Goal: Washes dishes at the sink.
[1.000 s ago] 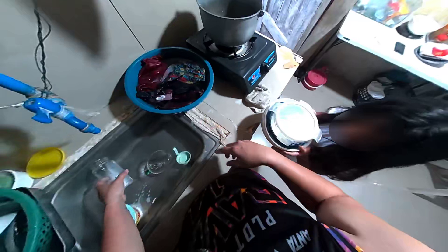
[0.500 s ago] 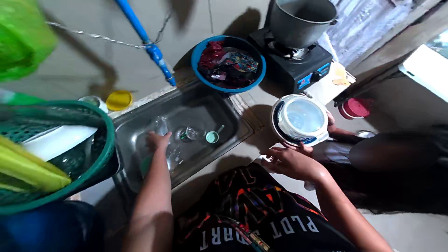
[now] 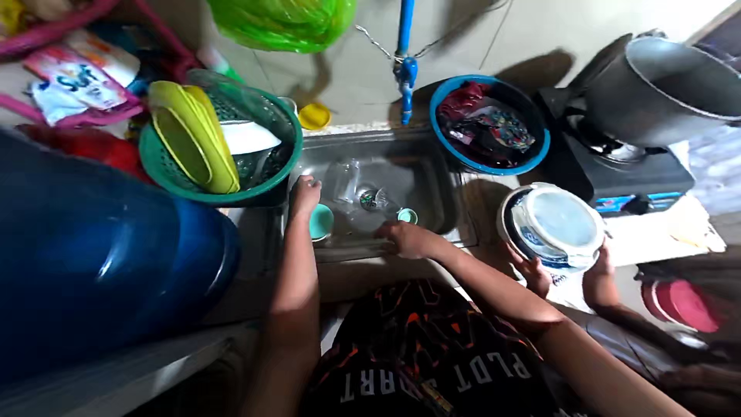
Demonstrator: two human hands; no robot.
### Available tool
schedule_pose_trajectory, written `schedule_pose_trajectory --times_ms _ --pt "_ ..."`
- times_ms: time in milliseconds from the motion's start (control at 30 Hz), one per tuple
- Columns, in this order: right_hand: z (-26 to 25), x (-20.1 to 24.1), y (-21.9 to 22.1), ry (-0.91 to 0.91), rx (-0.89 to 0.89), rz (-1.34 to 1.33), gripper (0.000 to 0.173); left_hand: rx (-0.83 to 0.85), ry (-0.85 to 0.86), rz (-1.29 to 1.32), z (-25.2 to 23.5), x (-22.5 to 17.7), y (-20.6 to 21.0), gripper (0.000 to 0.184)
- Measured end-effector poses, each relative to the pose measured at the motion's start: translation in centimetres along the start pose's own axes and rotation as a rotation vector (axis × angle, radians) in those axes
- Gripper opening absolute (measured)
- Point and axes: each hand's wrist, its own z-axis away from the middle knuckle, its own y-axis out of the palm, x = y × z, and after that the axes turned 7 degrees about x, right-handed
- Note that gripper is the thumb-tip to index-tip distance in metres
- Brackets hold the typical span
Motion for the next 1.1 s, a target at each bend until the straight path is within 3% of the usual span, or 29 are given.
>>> schedule_pose_trajectory --times_ms 233,400,567,800,967,1100 --pt "-13.8 3.2 -0.2 -0.256 -0.022 0.301 0.042 -0.050 -0.008 0.056 6.7 2.8 -0.4 0.043" --pt "-18.0 1.9 3.0 -0.313 0.031 0.443 0.038 0.037 0.054 0.056 10.0 3.6 -1.1 0.041" --pt "-18.6 2.3 1.8 -0.340 0.103 0.442 0.031 -0.017 0.002 0.079 10.9 2.8 -1.1 0.040" --pt "-17.1 3.4 -0.8 -0.250 0.180 0.297 0.033 -0.122 0.131 0.052 10.0 1.4 0.0 0.034" --pt "-17.1 3.3 -2.2 -0.185 0.105 0.087 0.033 -0.023 0.372 -0.060 10.2 -4.1 -1.6 0.034" --pt "-14.8 3.2 -4.1 -0.235 -0.157 -0.324 0.030 -0.039 0.715 -0.181 9.7 -10.3 -3.1 0.034"
